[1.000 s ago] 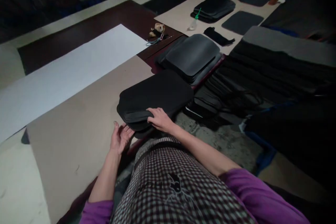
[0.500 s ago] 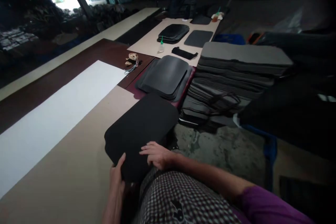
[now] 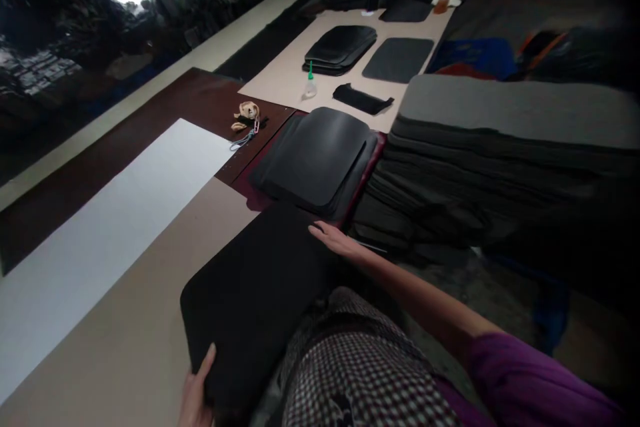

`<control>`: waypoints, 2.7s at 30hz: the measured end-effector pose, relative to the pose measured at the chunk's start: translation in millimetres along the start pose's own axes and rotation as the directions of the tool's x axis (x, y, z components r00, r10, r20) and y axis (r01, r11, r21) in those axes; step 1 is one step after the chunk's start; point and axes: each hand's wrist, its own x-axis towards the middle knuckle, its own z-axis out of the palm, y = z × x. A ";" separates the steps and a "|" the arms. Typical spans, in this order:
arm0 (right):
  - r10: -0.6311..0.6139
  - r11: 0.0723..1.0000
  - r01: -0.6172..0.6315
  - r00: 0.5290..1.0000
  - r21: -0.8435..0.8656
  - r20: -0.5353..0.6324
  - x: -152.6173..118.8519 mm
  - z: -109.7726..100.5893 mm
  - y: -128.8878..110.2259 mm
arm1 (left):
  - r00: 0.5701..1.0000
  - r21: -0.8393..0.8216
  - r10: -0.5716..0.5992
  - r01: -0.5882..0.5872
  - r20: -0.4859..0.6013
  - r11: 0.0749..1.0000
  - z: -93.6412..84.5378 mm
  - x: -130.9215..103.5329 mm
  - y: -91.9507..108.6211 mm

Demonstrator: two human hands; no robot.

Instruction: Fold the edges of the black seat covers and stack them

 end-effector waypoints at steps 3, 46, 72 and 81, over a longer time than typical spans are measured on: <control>0.040 0.999 -0.042 0.995 0.019 0.087 18.8 4.9 7.6 | 0.991 -0.047 0.064 -0.070 -0.119 0.996 10.8 -10.8 2.5; 0.440 0.682 -0.681 0.674 0.268 0.593 -8.0 -9.6 -36.2 | 0.991 -0.270 -0.062 0.028 -0.119 0.963 -12.1 -18.6 -46.9; 0.349 0.882 -0.442 0.846 0.163 0.403 -65.4 -12.8 -48.2 | 0.981 -0.206 -0.102 0.067 -0.167 0.976 -7.8 -62.3 -32.1; 0.236 0.951 -0.285 0.920 0.122 0.312 -85.4 -29.6 -84.9 | 0.960 -0.173 0.117 -0.164 -0.253 0.971 -16.6 -88.0 -34.0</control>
